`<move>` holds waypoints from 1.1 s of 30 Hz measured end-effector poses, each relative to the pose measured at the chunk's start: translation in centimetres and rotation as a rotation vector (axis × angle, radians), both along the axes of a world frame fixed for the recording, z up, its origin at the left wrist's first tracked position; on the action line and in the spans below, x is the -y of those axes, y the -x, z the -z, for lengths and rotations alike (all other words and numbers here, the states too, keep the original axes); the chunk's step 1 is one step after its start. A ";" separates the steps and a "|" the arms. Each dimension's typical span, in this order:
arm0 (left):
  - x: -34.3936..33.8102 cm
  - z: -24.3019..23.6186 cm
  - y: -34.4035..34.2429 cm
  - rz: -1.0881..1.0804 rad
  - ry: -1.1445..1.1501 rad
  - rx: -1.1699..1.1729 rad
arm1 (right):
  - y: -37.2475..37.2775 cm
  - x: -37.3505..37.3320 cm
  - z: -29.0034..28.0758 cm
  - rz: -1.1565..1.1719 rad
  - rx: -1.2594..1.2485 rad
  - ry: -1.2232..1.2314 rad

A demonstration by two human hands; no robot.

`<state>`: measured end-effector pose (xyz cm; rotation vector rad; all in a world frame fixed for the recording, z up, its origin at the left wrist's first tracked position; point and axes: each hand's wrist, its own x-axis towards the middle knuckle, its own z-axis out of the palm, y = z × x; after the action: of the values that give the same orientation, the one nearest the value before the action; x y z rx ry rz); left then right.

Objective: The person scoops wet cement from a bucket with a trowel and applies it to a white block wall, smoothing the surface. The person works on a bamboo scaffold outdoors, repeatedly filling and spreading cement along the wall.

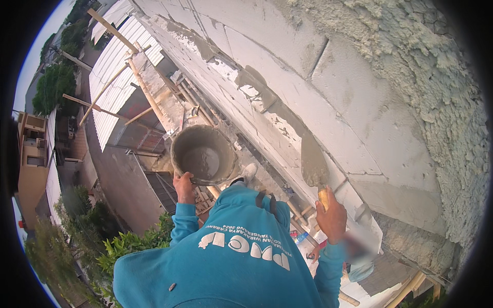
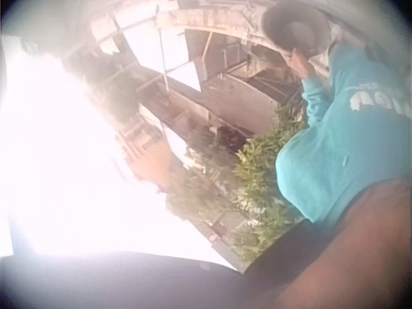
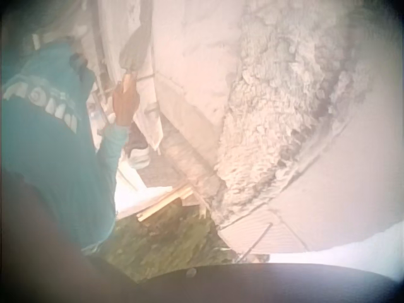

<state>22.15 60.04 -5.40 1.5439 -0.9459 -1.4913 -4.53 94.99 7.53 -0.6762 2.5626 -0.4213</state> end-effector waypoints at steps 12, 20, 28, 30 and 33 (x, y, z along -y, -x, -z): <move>-0.1 0.9 3.4 0.064 -0.009 -0.074 | -1.2 8.8 0.3 0.309 0.975 0.758; -1.3 -0.9 3.4 0.017 -0.048 -0.107 | 0.6 18.2 5.2 0.352 1.281 0.989; -1.0 0.3 0.2 -0.072 0.023 -0.029 | 2.4 22.7 5.6 0.299 1.236 0.878; -1.0 0.8 -0.4 -0.099 0.046 -0.009 | 2.3 23.4 5.4 0.274 1.230 0.867; -0.6 0.2 -0.4 -0.139 0.027 -0.069 | 2.4 24.2 5.3 0.222 1.265 0.862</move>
<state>22.54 60.64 -5.58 1.4975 -0.7989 -1.4183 -6.90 70.77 2.24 -0.1943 1.1692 -1.4813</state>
